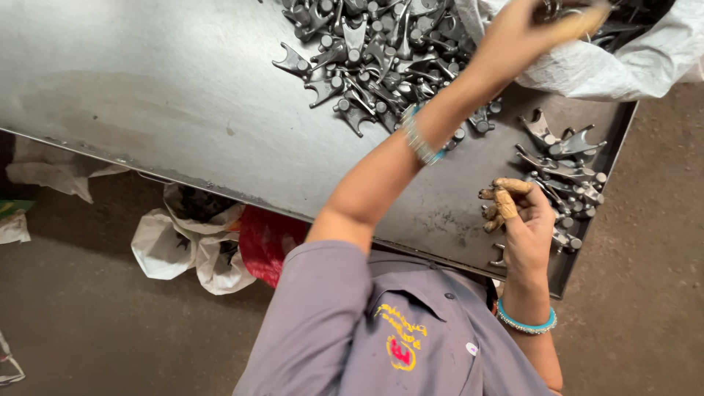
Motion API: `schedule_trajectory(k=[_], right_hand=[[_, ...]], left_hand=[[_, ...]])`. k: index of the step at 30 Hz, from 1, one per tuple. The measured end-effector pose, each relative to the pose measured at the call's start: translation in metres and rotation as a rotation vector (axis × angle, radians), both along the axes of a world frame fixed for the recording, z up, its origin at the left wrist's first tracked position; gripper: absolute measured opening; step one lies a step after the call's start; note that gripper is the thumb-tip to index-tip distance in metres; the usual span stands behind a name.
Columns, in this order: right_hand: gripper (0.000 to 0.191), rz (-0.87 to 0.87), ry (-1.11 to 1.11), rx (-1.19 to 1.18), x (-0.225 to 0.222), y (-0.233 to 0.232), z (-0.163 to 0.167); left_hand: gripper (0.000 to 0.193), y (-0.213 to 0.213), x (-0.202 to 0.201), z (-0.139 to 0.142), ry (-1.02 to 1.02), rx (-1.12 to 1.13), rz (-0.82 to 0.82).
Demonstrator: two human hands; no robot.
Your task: The person picks up cast metal fork-shaped parts one at a time from a metal table, turns each part over in both hands to check it, and places accepted parts aside while occasionally tossing parts into a bag below the table. The person continues this pick-inspect-sort cycle across the table of parts.
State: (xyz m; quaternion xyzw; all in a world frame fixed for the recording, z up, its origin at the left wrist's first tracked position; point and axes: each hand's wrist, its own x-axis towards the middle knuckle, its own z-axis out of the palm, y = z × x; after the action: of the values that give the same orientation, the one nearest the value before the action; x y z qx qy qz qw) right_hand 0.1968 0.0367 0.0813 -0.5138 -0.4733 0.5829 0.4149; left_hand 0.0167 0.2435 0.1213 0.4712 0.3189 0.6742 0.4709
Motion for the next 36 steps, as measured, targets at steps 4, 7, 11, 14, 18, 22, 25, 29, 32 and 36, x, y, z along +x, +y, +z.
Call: schedule_trajectory(k=[4, 7, 11, 14, 18, 22, 25, 29, 32, 36], right_hand=[[0.024, 0.089, -0.050, 0.026, -0.011, 0.012, -0.003], [0.036, 0.159, -0.308, 0.229, -0.028, 0.026, -0.004], [0.047, 0.259, -0.712, 0.627, -0.061, 0.046, -0.004], [0.051, 0.270, -0.837, 0.837, -0.082, 0.050, -0.011], [0.035, 0.253, -0.910, 0.804, -0.085, 0.047, -0.022], [0.026, 0.275, -0.893, 0.779, -0.077, 0.037, -0.030], [0.023, 0.300, -0.887, 0.743, -0.072, 0.023, -0.034], [0.024, 0.326, -0.888, 0.739, -0.061, 0.000, -0.034], [0.027, 0.305, -0.832, 0.690, -0.050, -0.015, -0.031], [0.037, 0.271, -0.864, 0.487, -0.034, -0.038, -0.025]], left_hand=[[0.026, -0.091, -0.076, -0.031, 0.487, -0.066, 0.284], [0.064, -0.119, -0.149, -0.057, 1.071, -0.110, 0.625], [0.113, -0.131, -0.198, -0.069, 1.238, -0.391, 0.502], [0.118, -0.130, -0.203, -0.066, 1.310, -0.521, 0.398], [0.116, -0.132, -0.202, -0.064, 1.341, -0.588, 0.305], [0.114, -0.150, -0.194, -0.067, 1.375, -0.549, 0.279], [0.120, -0.174, -0.178, -0.070, 1.290, -0.499, 0.272], [0.122, -0.207, -0.150, -0.072, 1.091, -0.518, 0.196], [0.126, -0.226, -0.123, -0.072, 1.011, -0.557, 0.205], [0.138, -0.237, -0.094, -0.075, 0.993, -0.587, 0.273]])
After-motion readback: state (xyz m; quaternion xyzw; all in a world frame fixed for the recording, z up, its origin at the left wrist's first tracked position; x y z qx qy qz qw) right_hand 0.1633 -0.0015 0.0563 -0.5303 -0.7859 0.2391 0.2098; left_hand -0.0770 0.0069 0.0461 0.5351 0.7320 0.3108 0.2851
